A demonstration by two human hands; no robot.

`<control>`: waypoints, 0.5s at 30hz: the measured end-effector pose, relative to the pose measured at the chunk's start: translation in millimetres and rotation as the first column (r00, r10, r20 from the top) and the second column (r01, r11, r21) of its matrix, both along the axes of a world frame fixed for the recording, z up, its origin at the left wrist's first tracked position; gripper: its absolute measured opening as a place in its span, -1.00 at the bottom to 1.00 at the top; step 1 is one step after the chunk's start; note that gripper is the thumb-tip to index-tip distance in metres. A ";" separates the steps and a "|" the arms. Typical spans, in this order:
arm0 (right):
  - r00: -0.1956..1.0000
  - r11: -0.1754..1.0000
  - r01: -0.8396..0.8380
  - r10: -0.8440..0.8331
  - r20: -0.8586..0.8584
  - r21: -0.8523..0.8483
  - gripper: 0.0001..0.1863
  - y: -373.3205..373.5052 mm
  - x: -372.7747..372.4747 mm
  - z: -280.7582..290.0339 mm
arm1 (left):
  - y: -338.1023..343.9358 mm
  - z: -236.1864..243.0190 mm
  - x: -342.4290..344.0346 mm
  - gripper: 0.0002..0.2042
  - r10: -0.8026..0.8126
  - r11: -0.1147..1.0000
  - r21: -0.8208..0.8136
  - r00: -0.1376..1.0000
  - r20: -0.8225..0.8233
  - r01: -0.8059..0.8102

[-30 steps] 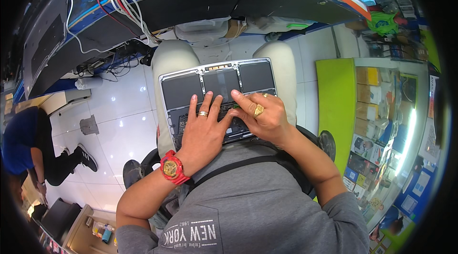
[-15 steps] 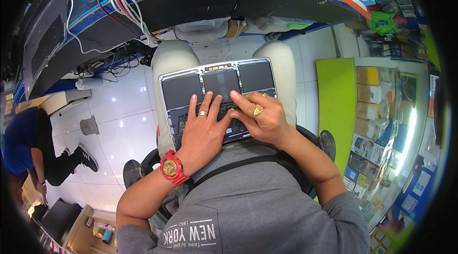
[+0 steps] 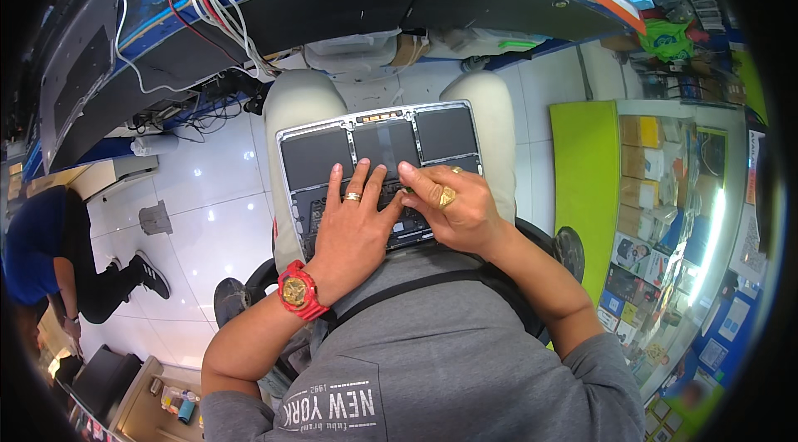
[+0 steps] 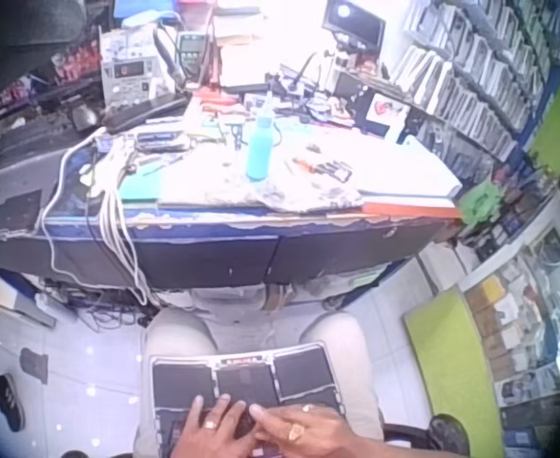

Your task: The person cleans and reassembles internal components of a laptop by applying liquid from a small bottle, using a brush, and manipulating parts with a screwdriver and tweezers.

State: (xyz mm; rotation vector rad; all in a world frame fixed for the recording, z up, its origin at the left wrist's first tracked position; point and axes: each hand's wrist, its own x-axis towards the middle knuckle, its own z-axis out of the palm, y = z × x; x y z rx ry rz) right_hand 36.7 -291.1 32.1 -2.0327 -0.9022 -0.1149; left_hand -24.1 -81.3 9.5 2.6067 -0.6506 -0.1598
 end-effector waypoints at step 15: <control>0.997 1.000 0.027 -0.027 0.067 -0.004 -0.35 -1.1 -5.5 -16.7 | 0.8 -1.0 -0.2 -0.52 -0.001 1.000 -0.002 1.000 -0.001 0.001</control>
